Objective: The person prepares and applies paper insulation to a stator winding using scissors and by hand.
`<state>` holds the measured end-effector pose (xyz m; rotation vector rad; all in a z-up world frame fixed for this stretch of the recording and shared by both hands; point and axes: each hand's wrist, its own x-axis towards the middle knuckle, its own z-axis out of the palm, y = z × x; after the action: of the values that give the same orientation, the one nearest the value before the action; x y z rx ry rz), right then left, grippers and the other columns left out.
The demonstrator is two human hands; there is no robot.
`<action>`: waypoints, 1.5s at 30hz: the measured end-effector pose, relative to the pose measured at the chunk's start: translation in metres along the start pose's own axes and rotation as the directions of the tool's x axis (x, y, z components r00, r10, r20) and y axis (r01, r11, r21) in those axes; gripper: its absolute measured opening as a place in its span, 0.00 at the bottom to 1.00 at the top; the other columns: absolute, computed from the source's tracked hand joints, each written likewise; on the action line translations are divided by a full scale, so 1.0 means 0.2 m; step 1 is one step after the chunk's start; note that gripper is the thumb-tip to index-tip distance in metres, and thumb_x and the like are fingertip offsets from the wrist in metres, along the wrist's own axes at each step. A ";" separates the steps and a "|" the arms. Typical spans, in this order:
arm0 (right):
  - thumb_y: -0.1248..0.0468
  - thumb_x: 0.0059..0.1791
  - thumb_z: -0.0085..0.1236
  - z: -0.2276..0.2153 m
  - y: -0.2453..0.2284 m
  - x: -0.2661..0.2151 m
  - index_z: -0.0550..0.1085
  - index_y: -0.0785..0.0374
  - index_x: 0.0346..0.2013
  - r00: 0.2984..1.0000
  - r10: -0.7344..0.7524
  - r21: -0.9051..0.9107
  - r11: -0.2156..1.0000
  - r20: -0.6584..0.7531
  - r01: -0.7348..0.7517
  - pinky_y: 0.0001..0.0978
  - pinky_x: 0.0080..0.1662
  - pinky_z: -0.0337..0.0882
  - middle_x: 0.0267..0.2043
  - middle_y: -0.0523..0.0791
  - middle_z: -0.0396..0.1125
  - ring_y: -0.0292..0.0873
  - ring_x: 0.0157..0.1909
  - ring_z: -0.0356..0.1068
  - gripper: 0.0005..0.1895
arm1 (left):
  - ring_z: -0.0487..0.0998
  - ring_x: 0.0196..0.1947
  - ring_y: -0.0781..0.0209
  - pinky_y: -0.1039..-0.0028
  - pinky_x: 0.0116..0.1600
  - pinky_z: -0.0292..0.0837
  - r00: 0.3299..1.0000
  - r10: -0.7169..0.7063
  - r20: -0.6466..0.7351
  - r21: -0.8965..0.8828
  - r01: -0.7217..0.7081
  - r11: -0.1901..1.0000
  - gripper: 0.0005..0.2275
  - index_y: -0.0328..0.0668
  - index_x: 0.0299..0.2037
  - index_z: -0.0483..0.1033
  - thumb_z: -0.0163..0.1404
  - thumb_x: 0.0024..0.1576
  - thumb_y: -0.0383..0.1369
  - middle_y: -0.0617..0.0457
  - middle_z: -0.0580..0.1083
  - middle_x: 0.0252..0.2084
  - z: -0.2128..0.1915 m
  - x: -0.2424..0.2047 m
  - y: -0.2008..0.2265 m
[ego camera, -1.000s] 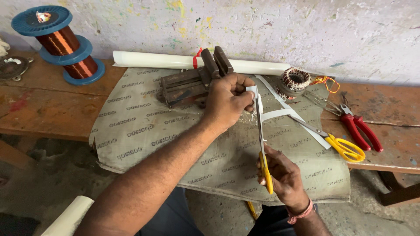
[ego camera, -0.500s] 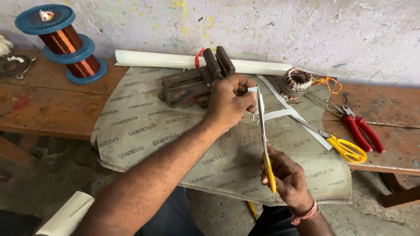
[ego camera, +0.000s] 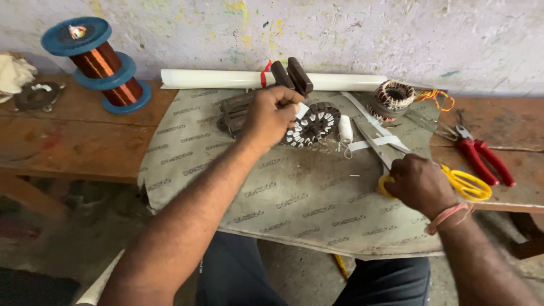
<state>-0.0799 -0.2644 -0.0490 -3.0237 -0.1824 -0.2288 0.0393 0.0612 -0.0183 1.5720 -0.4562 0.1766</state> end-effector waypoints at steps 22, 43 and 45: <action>0.64 0.43 0.71 -0.29 -0.77 0.12 0.73 0.69 0.53 0.810 -0.122 0.428 0.799 -0.573 0.423 0.36 0.35 0.75 0.40 0.50 0.70 0.47 0.36 0.75 0.27 | 0.78 0.33 0.70 0.79 0.38 0.75 0.999 0.014 0.051 -0.054 -0.011 0.998 0.04 0.33 0.42 0.80 0.54 0.59 0.22 0.54 0.79 0.35 0.06 -0.09 0.01; 0.71 0.47 0.64 -0.06 -0.87 0.20 0.77 0.66 0.43 0.814 -0.110 0.498 0.742 -0.571 0.450 0.33 0.38 0.78 0.43 0.49 0.73 0.44 0.37 0.78 0.11 | 0.80 0.32 0.63 0.71 0.39 0.75 0.992 0.117 0.035 0.191 -0.122 0.974 0.03 0.36 0.42 0.76 0.49 0.62 0.25 0.50 0.79 0.33 0.01 -0.31 0.02; 0.71 0.44 0.65 -0.04 -0.85 0.24 0.77 0.66 0.40 0.856 0.016 0.565 0.757 -0.517 0.327 0.32 0.37 0.76 0.35 0.47 0.73 0.42 0.33 0.77 0.10 | 0.79 0.33 0.66 0.73 0.40 0.75 0.987 0.151 0.052 0.123 -0.156 0.980 0.03 0.35 0.42 0.76 0.49 0.62 0.24 0.51 0.79 0.34 0.00 -0.30 -0.01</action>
<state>-0.0551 -0.0914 -0.0168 -2.1719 -0.3862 -0.7738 -0.0136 0.0717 -0.0426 1.6677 -0.6101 0.2956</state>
